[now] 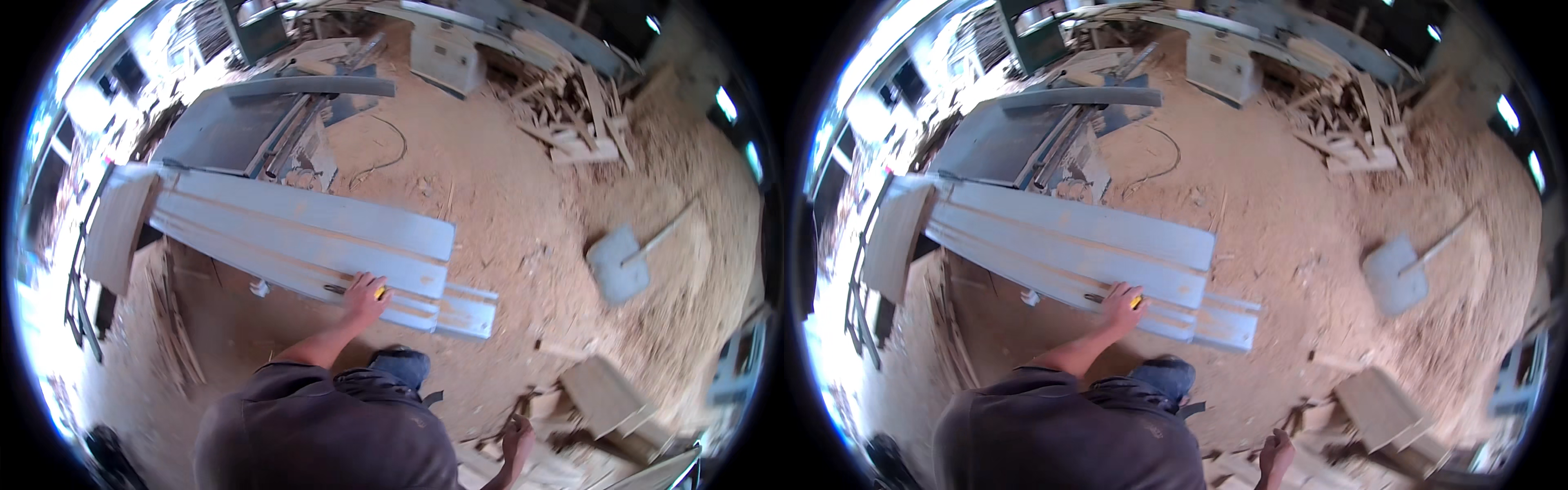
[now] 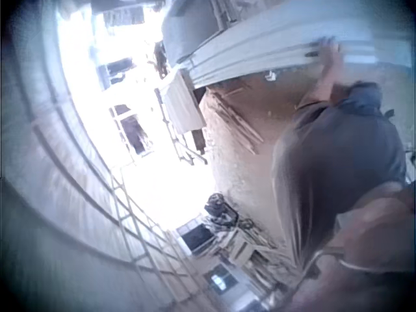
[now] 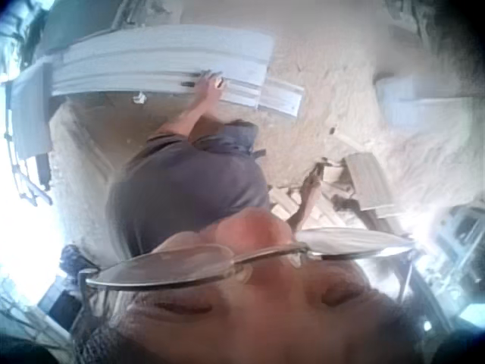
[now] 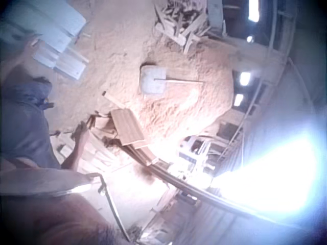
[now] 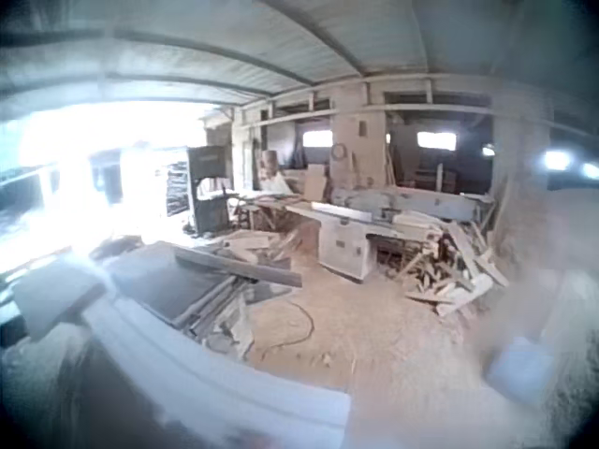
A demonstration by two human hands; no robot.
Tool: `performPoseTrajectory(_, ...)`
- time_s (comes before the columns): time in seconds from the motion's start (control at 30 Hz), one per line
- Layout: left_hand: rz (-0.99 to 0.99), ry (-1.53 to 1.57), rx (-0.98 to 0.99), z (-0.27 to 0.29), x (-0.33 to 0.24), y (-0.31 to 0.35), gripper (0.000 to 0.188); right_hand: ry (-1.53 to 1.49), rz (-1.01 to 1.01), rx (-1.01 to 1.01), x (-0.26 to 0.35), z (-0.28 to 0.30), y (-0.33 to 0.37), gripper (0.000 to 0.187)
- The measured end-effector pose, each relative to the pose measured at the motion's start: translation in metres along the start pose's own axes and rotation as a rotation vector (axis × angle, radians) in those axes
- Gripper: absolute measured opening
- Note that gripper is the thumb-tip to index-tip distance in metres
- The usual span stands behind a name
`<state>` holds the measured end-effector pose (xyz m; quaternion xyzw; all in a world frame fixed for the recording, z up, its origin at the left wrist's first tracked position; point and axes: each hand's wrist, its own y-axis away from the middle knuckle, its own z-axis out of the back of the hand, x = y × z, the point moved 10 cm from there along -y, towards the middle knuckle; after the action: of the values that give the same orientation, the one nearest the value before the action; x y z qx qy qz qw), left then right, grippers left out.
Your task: The person uses a tape measure to measure a table saw surface and a large wooden board. They adjust the saw fence and repeatedly lift and reposition the board on the saw table.
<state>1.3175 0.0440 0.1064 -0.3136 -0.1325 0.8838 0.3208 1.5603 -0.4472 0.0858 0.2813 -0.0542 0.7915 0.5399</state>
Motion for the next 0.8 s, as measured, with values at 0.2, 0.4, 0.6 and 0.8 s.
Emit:
performPoseTrajectory(0.2, 0.144, -0.211, -0.228, -0.005, -0.01, 0.011, 0.031, 0.082, 0.305, 0.133, 0.044, 0.076, -0.18, 0.028)
performPoseTrajectory(0.4, 0.336, -0.389, -0.251, -0.013, -0.024, 0.011, 0.027, -0.012, -0.003, 0.248, -0.145, 0.109, -0.292, 0.022)
performPoseTrajectory(0.6, 0.441, -0.467, -0.274, -0.028, -0.004, 0.006, 0.031, 0.093, -0.108, 0.473, -0.185, 0.03, -0.393, 0.021)
performPoseTrajectory(0.8, 0.776, -0.672, -0.356, -0.026, -0.01, 0.014, 0.028, 0.226, 0.031, 0.663, -0.168, -0.027, -0.57, 0.02)
